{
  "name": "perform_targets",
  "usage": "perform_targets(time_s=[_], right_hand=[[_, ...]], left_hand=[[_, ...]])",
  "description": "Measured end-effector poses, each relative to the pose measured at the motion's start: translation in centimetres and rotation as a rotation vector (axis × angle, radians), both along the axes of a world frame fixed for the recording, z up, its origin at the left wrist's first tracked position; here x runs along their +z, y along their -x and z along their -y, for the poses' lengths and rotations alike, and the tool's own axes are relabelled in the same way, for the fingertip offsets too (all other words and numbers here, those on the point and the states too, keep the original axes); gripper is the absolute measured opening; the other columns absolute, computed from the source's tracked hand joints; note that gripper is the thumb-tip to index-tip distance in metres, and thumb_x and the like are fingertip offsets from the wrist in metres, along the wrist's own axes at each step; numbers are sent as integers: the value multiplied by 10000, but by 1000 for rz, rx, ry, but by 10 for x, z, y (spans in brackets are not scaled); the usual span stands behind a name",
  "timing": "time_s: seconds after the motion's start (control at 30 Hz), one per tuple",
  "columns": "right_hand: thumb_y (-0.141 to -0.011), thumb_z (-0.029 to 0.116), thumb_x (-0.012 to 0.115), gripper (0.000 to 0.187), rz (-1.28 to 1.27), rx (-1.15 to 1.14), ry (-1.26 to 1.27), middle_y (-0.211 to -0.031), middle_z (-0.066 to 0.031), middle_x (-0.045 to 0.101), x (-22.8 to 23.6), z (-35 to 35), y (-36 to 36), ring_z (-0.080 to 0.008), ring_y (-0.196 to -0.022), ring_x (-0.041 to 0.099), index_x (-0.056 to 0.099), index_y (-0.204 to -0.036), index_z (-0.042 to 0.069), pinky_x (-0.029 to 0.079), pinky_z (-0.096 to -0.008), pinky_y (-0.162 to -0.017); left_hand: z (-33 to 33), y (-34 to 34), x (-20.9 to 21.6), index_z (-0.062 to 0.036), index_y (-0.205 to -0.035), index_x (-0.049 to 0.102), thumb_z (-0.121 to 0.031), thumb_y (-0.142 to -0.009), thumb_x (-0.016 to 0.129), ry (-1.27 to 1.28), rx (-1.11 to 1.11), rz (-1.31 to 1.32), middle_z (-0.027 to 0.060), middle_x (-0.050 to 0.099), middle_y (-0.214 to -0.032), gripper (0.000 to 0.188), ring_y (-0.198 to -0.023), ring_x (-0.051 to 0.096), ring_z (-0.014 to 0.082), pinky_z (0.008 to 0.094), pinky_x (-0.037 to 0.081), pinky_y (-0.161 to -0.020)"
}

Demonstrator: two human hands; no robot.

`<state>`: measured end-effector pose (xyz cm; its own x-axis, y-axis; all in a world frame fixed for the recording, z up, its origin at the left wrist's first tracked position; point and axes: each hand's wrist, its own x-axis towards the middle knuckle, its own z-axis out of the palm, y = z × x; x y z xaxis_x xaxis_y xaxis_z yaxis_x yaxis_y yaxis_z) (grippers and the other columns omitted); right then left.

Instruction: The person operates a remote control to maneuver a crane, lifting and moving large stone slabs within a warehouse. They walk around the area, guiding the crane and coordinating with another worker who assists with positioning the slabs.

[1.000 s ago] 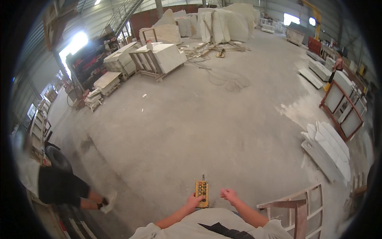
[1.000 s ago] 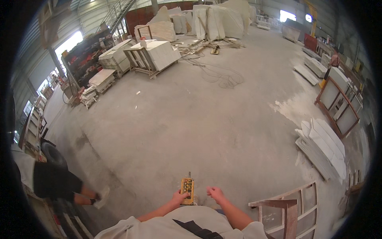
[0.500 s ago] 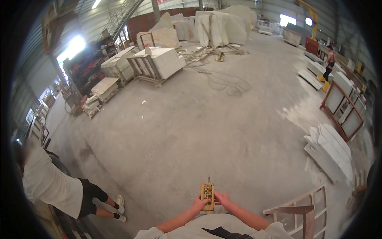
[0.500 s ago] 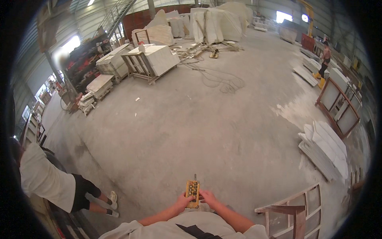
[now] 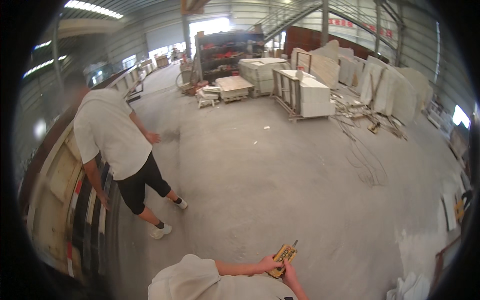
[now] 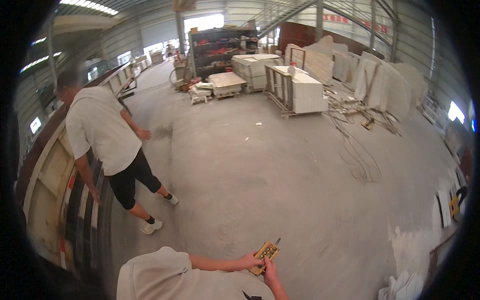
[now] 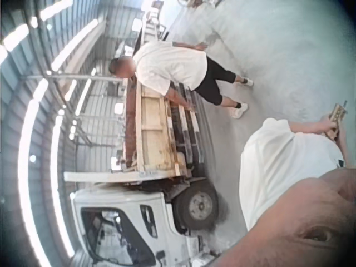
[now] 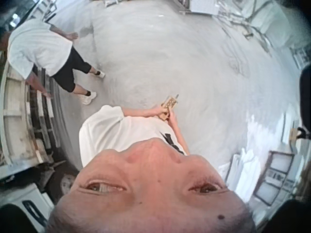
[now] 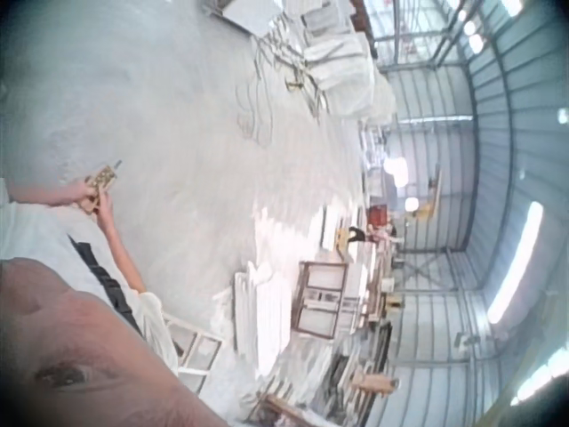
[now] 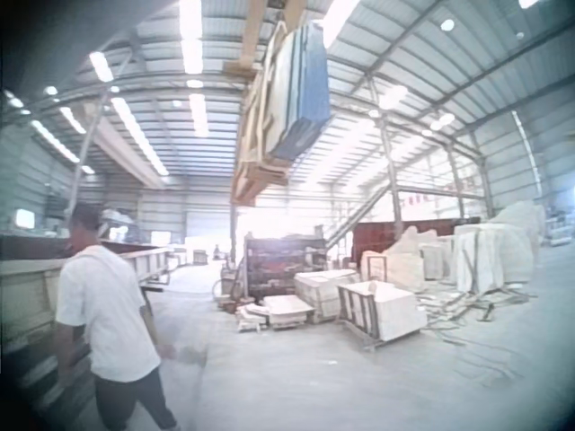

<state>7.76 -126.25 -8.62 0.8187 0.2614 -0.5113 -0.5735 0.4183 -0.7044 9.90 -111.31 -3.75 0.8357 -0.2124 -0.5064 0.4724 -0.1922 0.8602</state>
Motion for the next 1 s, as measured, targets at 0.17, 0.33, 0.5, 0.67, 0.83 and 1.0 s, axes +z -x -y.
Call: perform_targets(time_s=[0.17, 0.33, 0.5, 0.67, 0.83, 1.0], right_hand=[[-916, 327, 421, 381, 131, 2, -177, -1058, -87, 568, 1, -3, -1, -197, -923, 573, 473, -1153, 33, 479, -331, -777], [-928, 297, 395, 357, 69, -21, -292, -1078, -93, 572, -1, -5, 15, -209, -960, 566, 476, -1152, 32, 463, -339, -828], [-921, 309, 407, 364, 1, -38, -298, -1072, -88, 578, -1, -3, 16, -199, -948, 573, 480, -1151, 35, 468, -338, -821], [-918, 316, 411, 358, -6, -43, -293, -1055, -76, 587, 3, -2, 15, -185, -938, 579, 493, -1146, 52, 478, -338, -800], [-922, 309, 401, 346, -12, -89, -306, -1037, -73, 595, 12, -5, 12, -180, -920, 586, 502, -1138, 57, 483, -334, -790], [-914, 308, 411, 348, -42, -58, -304, -1022, -68, 599, 9, -7, 14, -181, -896, 594, 506, -1128, 51, 493, -337, -765]], left_hand=[[9, 14, -25, -34, -1080, 556, -321, -663, 693, 74, 121, 53, 92, 620, -944, 524, -842, 588, 167, 296, 467, -749], [19, 29, -78, -27, -1106, 531, -325, -655, 703, 85, 234, 110, 99, 616, -963, 567, -860, 593, 179, 304, 469, -753], [20, 38, -33, -17, -1098, 515, -187, -699, 698, 178, 277, 44, 88, 605, -973, 471, -868, 587, 154, 299, 484, -743], [18, 33, -28, -1, -1087, 514, -179, -705, 694, 203, 239, -3, 87, 599, -964, 458, -858, 587, 161, 297, 483, -735], [18, 26, -10, 4, -1079, 519, -180, -702, 694, 133, 184, 17, 88, 605, -959, 455, -849, 590, 161, 296, 482, -738], [13, 24, -29, 7, -1081, 521, -183, -698, 696, 144, 163, 5, 90, 607, -958, 462, -843, 593, 164, 296, 483, -737]])
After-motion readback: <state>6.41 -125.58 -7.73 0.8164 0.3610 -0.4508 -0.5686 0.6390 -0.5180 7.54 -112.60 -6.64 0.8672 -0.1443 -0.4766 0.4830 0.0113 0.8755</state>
